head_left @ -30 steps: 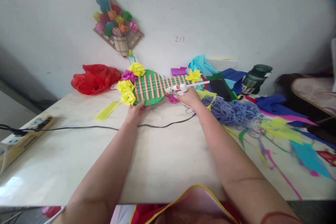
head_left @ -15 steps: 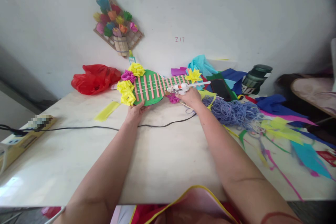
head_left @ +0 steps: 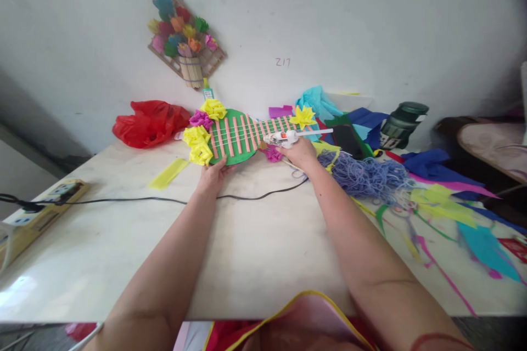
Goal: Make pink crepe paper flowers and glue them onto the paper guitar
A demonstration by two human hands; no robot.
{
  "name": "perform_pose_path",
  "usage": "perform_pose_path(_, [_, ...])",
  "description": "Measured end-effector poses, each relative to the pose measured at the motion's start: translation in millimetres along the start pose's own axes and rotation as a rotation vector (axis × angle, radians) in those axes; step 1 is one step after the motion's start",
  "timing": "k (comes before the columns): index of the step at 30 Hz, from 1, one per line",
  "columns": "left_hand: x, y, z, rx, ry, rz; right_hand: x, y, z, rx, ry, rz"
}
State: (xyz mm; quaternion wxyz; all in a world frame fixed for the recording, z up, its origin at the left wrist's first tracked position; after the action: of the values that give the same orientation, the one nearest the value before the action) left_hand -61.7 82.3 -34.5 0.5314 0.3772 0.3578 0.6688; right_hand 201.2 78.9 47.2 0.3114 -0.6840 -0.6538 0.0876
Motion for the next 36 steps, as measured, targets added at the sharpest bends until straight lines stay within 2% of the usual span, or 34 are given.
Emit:
perform_pose_path(8, [0, 2, 0, -0.036, 0.043, -0.002, 0, 0, 2, 0.069, 0.029, -0.027])
perform_pose_path(16, [0, 7, -5, -0.131, 0.125, -0.022, -5, -5, 19, 0.081, 0.022, -0.086])
perform_pose_path(25, [0, 14, -8, -0.115, 0.146, 0.016, -23, -25, 41, -0.109, -0.18, -0.274])
perform_pose_path(31, [-3, 17, -4, -0.088, 0.129, 0.037, -40, -47, 73, -0.159, -0.374, -0.362])
perform_pose_path(36, [-5, 17, 0, -0.109, 0.115, 0.041, -48, -59, 88, -0.176, -0.366, -0.421])
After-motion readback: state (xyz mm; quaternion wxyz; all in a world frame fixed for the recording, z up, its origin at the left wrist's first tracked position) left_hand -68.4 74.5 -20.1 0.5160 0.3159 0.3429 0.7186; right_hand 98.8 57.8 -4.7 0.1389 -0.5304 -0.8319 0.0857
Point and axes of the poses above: each hand's wrist, its own x-axis towards the middle knuckle, its own z-axis out of the palm, y = z × x, the point moved 5 cm from there along x, towards the middle knuckle, and after that the axes turned 8 degrees about x, right-handed, at the moved point
